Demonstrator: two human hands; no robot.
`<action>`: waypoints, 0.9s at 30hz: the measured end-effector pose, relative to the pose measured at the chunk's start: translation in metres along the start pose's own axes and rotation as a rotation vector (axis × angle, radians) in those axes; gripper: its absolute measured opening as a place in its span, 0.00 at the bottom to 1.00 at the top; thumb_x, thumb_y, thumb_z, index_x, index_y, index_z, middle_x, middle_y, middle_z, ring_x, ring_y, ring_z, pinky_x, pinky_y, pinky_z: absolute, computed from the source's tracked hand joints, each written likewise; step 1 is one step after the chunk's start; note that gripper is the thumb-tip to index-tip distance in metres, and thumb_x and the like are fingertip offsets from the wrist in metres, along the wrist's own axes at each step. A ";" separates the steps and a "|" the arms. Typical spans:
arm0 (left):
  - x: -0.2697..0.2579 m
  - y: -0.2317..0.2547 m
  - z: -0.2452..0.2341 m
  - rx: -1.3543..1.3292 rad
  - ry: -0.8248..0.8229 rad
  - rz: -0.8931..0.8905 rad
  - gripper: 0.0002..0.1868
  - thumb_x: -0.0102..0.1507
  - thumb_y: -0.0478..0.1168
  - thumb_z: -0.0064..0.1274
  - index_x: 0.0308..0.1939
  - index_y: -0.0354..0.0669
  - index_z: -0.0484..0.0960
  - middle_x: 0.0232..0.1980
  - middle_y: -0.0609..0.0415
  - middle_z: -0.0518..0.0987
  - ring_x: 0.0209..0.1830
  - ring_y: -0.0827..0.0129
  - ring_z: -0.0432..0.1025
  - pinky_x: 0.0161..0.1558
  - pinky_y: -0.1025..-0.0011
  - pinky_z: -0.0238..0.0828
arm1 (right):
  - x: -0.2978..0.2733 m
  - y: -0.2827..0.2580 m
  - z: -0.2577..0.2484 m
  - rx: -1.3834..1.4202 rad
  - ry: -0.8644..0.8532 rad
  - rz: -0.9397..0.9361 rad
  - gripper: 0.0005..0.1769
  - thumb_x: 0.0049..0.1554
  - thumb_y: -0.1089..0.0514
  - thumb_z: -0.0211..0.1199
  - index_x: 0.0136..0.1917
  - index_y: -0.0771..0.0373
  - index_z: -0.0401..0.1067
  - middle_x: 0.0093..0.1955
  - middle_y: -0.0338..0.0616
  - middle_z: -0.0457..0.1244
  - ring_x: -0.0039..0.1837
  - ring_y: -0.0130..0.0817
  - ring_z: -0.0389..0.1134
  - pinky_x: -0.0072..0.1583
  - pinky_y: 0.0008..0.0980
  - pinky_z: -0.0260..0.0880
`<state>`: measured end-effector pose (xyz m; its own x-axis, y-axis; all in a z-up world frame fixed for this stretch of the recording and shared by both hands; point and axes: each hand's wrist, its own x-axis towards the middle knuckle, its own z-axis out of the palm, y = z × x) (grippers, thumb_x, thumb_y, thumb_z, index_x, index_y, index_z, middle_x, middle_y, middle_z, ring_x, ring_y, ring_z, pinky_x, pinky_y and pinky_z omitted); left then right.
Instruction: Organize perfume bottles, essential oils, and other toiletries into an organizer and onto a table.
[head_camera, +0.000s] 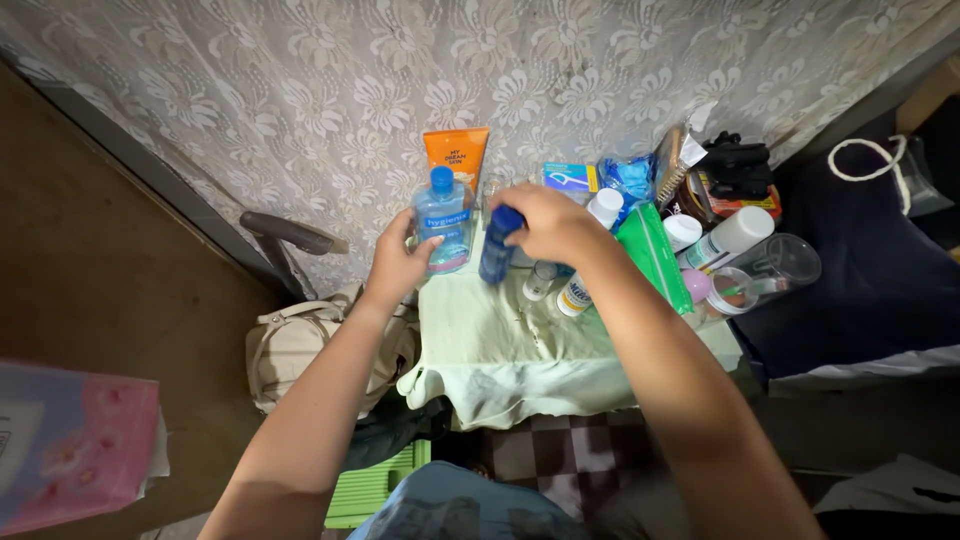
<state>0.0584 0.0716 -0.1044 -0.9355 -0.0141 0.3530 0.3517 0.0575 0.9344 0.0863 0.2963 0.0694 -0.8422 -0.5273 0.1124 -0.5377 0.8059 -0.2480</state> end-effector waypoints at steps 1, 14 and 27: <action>0.003 -0.003 0.002 -0.040 -0.014 0.022 0.29 0.60 0.31 0.62 0.65 0.34 0.72 0.56 0.44 0.80 0.59 0.62 0.75 0.51 0.65 0.80 | -0.008 -0.001 0.004 0.023 0.034 -0.041 0.29 0.44 0.66 0.74 0.59 0.58 0.72 0.57 0.50 0.67 0.61 0.52 0.68 0.60 0.44 0.69; 0.021 -0.021 0.029 -0.155 -0.075 0.051 0.34 0.61 0.31 0.61 0.70 0.33 0.66 0.64 0.45 0.77 0.65 0.61 0.72 0.57 0.64 0.77 | -0.042 -0.013 0.030 0.254 0.268 -0.063 0.29 0.50 0.72 0.69 0.64 0.57 0.73 0.58 0.49 0.66 0.57 0.46 0.71 0.54 0.37 0.73; -0.018 -0.028 0.018 0.008 -0.112 -0.100 0.51 0.55 0.35 0.69 0.76 0.36 0.53 0.73 0.38 0.65 0.73 0.53 0.62 0.67 0.60 0.64 | -0.060 0.044 0.009 0.600 0.448 0.227 0.28 0.60 0.73 0.48 0.72 0.59 0.66 0.61 0.44 0.68 0.47 0.25 0.72 0.49 0.25 0.73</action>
<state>0.0649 0.0884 -0.1375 -0.9638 0.0912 0.2504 0.2570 0.0698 0.9639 0.1132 0.3611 0.0429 -0.9336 -0.1047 0.3426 -0.3439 0.5303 -0.7750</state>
